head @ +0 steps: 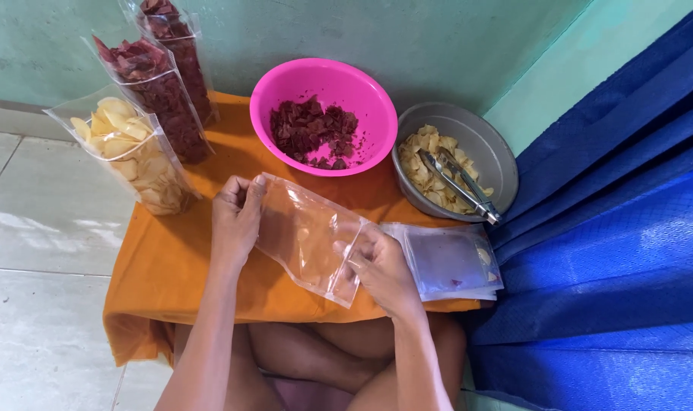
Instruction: Manually filling plastic bags with potato chips using metal tongs.
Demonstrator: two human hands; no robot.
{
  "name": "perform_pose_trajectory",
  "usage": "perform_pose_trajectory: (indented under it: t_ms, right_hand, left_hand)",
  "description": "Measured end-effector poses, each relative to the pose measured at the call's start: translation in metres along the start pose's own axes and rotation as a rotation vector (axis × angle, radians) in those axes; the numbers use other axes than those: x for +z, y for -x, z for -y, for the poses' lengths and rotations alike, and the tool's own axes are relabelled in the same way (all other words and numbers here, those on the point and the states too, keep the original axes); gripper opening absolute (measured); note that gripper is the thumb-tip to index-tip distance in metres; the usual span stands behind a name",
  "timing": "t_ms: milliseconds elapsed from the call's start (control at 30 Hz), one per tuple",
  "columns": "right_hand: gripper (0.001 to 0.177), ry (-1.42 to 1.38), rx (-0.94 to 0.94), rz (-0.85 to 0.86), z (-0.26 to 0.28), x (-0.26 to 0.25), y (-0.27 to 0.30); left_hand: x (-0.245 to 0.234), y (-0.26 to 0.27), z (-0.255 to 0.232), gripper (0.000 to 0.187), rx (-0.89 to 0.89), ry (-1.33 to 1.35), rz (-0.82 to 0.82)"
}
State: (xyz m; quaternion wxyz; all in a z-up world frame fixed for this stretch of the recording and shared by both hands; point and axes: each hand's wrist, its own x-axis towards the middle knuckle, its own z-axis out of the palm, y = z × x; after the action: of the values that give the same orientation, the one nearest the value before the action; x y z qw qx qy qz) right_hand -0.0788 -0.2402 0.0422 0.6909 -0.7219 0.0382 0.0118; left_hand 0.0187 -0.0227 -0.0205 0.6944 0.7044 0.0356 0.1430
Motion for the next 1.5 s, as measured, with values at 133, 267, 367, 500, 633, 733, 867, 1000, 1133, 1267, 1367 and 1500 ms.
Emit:
perform_pose_trajectory:
  t_ms: [133,267,367,500,633,733,867,1000,1133,1267,1367,1500]
  right_hand:
    - [0.028,0.111,-0.002,-0.053,0.022,-0.001,0.003]
    - [0.04,0.272,-0.131,-0.095,0.027,-0.014,-0.001]
    - [0.038,0.316,-0.172,-0.117,0.019,-0.022,-0.001]
    - [0.036,0.302,-0.138,-0.154,0.025,-0.021,0.002]
    - [0.035,0.183,-0.044,-0.188,0.021,-0.015,0.004]
    - [0.035,0.2,-0.048,-0.179,0.015,-0.016,0.004]
    - [0.021,0.205,-0.042,-0.13,0.023,-0.007,0.009]
    - [0.041,0.361,-0.074,-0.136,0.036,-0.007,0.017]
    - [0.051,0.426,-0.114,-0.145,0.017,-0.021,0.007]
    - [0.041,0.353,-0.168,-0.145,-0.005,-0.027,-0.002]
    - [0.036,0.239,-0.151,-0.145,-0.002,-0.02,-0.002]
    - [0.043,0.196,-0.083,-0.165,0.004,-0.021,0.008]
  left_hand:
    - [-0.001,0.004,-0.011,0.033,0.054,-0.019,0.04]
    - [0.006,0.004,-0.007,0.033,0.131,-0.011,0.038]
    - [0.01,0.008,-0.016,0.031,0.184,-0.022,0.025]
    - [0.015,0.011,-0.02,0.032,0.181,-0.038,0.036]
    - [0.016,0.006,-0.004,0.035,0.185,-0.036,0.056]
    - [0.015,0.008,-0.008,0.032,0.177,0.04,0.026]
    - [0.015,0.007,-0.001,0.035,0.202,0.021,0.018]
    - [0.02,0.013,-0.01,0.032,0.249,0.02,-0.01]
    - [0.019,0.009,-0.008,0.029,0.299,-0.059,-0.025]
    - [0.02,0.007,-0.007,0.027,0.286,-0.121,-0.068]
    - [0.019,0.004,-0.007,0.028,0.209,-0.098,-0.07]
    - [0.022,0.004,0.004,0.03,0.088,-0.022,0.039]
